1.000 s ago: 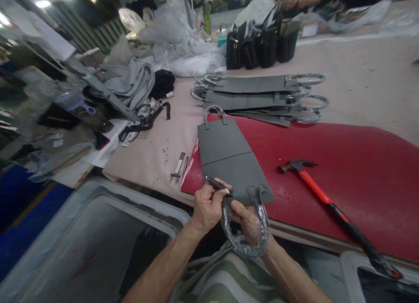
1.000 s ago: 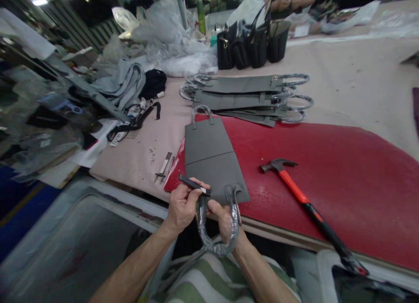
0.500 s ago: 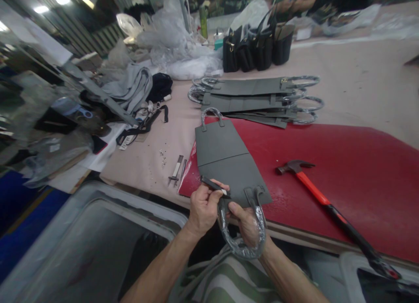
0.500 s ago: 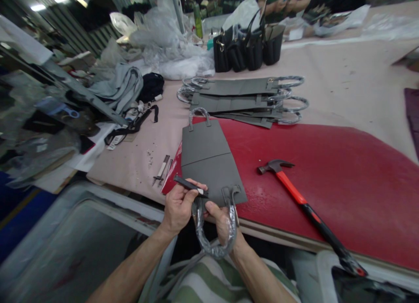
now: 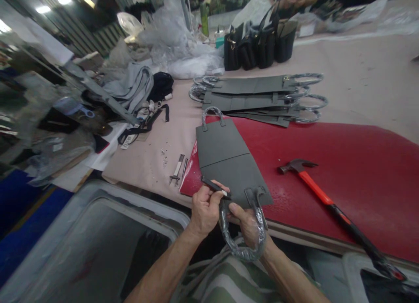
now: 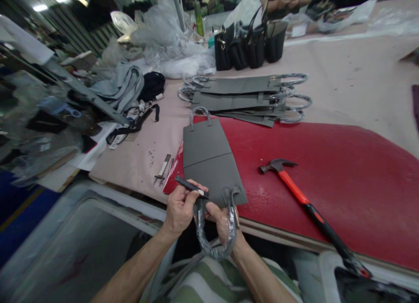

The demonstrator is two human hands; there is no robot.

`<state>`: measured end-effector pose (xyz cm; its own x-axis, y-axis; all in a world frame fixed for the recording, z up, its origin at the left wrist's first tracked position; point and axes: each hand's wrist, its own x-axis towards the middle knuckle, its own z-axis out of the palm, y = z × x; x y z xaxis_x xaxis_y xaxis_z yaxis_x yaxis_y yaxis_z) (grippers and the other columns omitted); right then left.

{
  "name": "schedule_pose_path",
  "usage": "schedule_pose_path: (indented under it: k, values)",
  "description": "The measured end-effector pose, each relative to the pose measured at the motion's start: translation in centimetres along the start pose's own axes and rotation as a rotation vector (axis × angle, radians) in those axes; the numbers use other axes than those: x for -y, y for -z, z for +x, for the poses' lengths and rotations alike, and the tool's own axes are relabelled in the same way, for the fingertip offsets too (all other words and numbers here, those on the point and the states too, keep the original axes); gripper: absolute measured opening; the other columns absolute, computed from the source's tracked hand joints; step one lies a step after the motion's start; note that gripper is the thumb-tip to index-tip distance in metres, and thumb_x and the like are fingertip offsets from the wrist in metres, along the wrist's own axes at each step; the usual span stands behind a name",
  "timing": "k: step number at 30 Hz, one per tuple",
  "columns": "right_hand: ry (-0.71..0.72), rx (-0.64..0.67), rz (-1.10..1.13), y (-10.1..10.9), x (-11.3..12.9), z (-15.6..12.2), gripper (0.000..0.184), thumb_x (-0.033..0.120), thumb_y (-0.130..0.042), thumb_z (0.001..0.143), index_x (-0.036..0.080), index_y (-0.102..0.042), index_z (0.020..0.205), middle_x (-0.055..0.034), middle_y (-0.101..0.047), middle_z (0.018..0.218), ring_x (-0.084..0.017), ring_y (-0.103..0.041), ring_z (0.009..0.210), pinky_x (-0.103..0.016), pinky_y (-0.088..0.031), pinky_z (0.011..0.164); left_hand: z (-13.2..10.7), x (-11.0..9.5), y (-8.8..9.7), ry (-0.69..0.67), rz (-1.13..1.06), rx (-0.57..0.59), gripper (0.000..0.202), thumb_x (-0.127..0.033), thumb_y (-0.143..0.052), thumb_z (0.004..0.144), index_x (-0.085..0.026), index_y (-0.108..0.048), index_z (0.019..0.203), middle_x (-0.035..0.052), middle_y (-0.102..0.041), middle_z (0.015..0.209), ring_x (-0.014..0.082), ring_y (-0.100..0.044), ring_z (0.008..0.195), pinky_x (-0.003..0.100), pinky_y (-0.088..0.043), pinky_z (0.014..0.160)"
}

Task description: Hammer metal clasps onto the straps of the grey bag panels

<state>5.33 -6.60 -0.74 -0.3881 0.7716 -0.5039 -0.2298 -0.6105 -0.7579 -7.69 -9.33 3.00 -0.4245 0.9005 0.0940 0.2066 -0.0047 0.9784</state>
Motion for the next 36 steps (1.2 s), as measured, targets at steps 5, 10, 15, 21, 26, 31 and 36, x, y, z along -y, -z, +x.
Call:
schedule_pose_path:
  k: [5, 10, 15, 21, 26, 31, 36]
  values:
    - [-0.006, 0.004, -0.021, -0.11, 0.10, -0.07, 0.050, 0.052, -0.085, 0.060, 0.015, -0.074, 0.091, -0.0140, -0.074, 0.106, -0.032, -0.071, 0.089, -0.050, -0.059, 0.083, 0.16, -0.25, -0.11, 0.003, 0.027, -0.004, 0.007, -0.017, -0.054, 0.090, -0.018, -0.061, 0.093, 0.0041, -0.075, 0.087, 0.0152, -0.071, 0.079, 0.024, -0.055, 0.074]
    - [-0.024, 0.031, -0.040, 0.09, 0.17, -0.05, 0.056, 0.057, -0.084, 0.060, 0.013, -0.075, 0.094, -0.0164, -0.074, 0.108, -0.035, -0.071, 0.093, -0.053, -0.057, 0.087, 0.16, -0.62, 0.12, 0.035, -0.033, -0.007, 0.008, -0.018, -0.055, 0.089, -0.017, -0.061, 0.095, 0.0052, -0.076, 0.089, 0.0152, -0.072, 0.080, 0.024, -0.056, 0.075]
    - [-0.005, 0.101, 0.011, -0.07, 0.52, -0.12, 0.055, 0.052, -0.083, 0.065, 0.016, -0.074, 0.106, -0.0122, -0.075, 0.105, -0.033, -0.071, 0.091, -0.053, -0.058, 0.087, 0.14, -0.97, 0.15, 0.046, -0.087, -0.020, 0.009, -0.020, -0.058, 0.089, -0.016, -0.062, 0.095, 0.0061, -0.077, 0.089, 0.0162, -0.073, 0.081, 0.025, -0.058, 0.076]
    - [0.050, 0.129, 0.023, -0.37, 0.62, -0.24, 0.051, 0.049, -0.080, 0.071, 0.019, -0.073, 0.111, -0.0111, -0.075, 0.108, -0.031, -0.070, 0.091, -0.048, -0.059, 0.083, 0.34, -0.79, -0.06, 0.039, -0.116, -0.010, 0.009, -0.021, -0.059, 0.090, -0.016, -0.063, 0.096, 0.0066, -0.077, 0.092, 0.0172, -0.073, 0.083, 0.027, -0.058, 0.080]
    - [0.024, 0.100, 0.010, 0.02, 0.25, -0.06, 0.053, 0.049, -0.081, 0.070, 0.017, -0.072, 0.112, -0.0111, -0.075, 0.101, -0.030, -0.070, 0.087, -0.050, -0.058, 0.086, 0.43, -0.61, -0.23, 0.044, -0.105, 0.020, 0.009, -0.021, -0.059, 0.091, -0.017, -0.063, 0.098, 0.0063, -0.077, 0.094, 0.0175, -0.073, 0.086, 0.027, -0.058, 0.081]
    - [0.054, 0.130, 0.006, 0.19, 0.08, -0.01, 0.047, 0.047, -0.077, 0.076, 0.020, -0.071, 0.113, -0.0098, -0.073, 0.111, -0.029, -0.069, 0.095, -0.047, -0.058, 0.086, 0.56, -0.65, -0.33, 0.041, -0.088, 0.030, 0.010, -0.022, -0.059, 0.091, -0.017, -0.064, 0.098, 0.0063, -0.077, 0.095, 0.0174, -0.073, 0.085, 0.028, -0.059, 0.082]
    - [0.068, 0.123, 0.004, -0.01, 0.25, -0.03, 0.046, 0.047, -0.078, 0.074, 0.019, -0.072, 0.110, -0.0099, -0.074, 0.105, -0.028, -0.069, 0.090, -0.045, -0.058, 0.082, 0.69, -0.81, -0.35, 0.031, -0.072, 0.041, 0.011, -0.023, -0.059, 0.092, -0.017, -0.063, 0.099, 0.0069, -0.077, 0.096, 0.0178, -0.073, 0.086, 0.028, -0.059, 0.082]
